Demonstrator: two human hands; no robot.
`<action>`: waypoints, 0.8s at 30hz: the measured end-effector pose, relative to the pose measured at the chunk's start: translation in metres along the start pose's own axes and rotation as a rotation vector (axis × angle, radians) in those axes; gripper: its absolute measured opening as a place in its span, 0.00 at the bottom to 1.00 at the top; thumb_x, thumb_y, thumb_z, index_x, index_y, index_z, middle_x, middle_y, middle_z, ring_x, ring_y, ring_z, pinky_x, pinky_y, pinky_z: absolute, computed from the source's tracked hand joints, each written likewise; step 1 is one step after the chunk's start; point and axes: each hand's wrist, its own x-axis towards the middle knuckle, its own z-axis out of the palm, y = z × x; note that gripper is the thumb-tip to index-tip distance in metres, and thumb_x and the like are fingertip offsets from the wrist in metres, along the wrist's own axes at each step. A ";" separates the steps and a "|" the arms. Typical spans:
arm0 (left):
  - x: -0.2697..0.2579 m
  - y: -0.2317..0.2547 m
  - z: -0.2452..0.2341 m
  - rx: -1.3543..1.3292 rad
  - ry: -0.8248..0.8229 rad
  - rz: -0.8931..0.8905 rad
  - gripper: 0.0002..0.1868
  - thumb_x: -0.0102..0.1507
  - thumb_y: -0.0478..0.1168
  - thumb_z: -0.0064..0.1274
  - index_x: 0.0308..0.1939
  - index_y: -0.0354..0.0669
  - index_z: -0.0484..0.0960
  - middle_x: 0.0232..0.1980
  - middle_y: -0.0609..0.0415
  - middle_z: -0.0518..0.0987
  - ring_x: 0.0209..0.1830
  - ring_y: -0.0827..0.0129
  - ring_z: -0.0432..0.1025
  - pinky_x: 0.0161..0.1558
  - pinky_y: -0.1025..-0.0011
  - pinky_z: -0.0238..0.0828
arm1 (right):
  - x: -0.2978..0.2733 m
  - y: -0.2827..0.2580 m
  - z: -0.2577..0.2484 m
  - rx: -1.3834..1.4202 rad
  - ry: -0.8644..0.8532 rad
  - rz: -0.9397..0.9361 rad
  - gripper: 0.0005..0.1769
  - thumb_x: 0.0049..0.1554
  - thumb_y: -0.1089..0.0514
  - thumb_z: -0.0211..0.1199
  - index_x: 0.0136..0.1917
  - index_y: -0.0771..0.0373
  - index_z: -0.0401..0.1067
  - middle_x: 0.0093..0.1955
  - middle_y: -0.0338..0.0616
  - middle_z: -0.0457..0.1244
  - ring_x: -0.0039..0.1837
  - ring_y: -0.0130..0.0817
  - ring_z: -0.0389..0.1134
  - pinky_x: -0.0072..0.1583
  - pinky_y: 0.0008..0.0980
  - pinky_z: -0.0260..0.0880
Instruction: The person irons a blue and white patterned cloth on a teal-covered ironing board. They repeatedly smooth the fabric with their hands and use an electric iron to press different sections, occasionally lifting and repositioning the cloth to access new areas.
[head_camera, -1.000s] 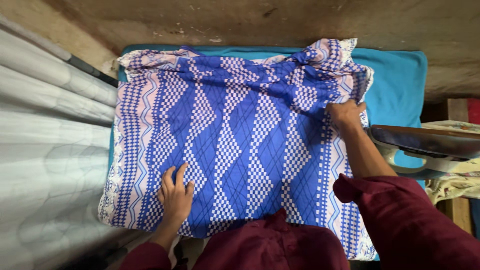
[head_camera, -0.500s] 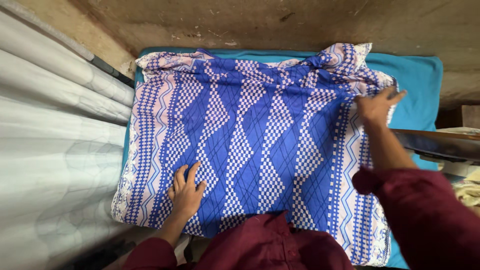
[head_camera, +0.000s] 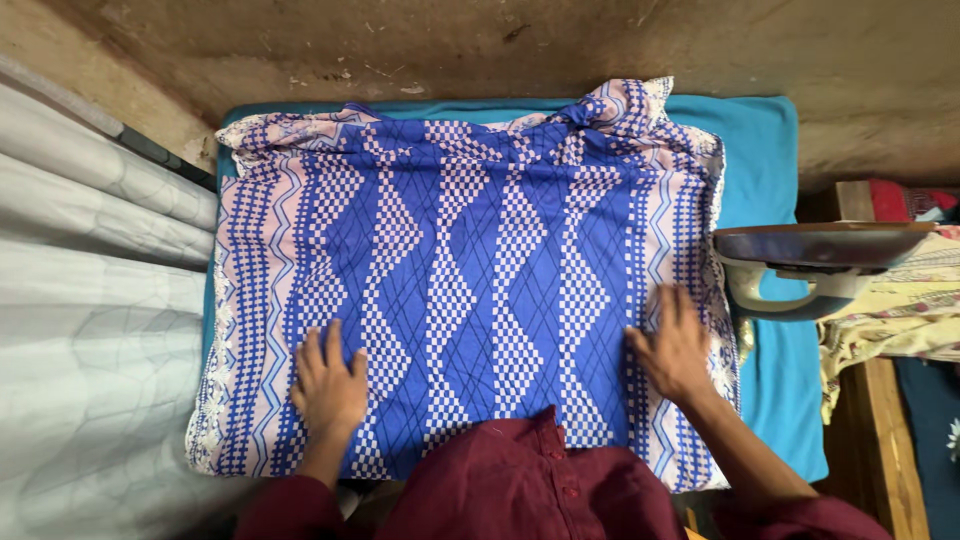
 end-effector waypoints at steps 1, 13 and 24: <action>0.005 -0.005 -0.005 0.009 -0.007 -0.037 0.36 0.69 0.61 0.36 0.80 0.72 0.45 0.85 0.56 0.37 0.84 0.55 0.35 0.73 0.35 0.38 | -0.005 0.016 0.001 -0.034 0.031 0.063 0.51 0.59 0.39 0.61 0.82 0.64 0.42 0.85 0.59 0.36 0.84 0.54 0.38 0.75 0.62 0.42; 0.096 -0.104 -0.030 -0.210 -0.049 -0.303 0.39 0.67 0.54 0.43 0.81 0.73 0.46 0.86 0.56 0.38 0.85 0.52 0.35 0.75 0.33 0.39 | -0.067 0.040 -0.001 0.018 -0.049 0.360 0.43 0.56 0.42 0.59 0.81 0.53 0.53 0.87 0.51 0.39 0.84 0.46 0.44 0.75 0.65 0.45; 0.095 -0.238 0.011 -0.276 0.062 -0.488 0.52 0.58 0.58 0.59 0.82 0.61 0.49 0.81 0.40 0.49 0.78 0.40 0.49 0.73 0.41 0.51 | -0.119 0.070 0.010 0.078 0.142 0.487 0.38 0.53 0.45 0.67 0.75 0.53 0.66 0.82 0.54 0.50 0.81 0.55 0.49 0.76 0.57 0.51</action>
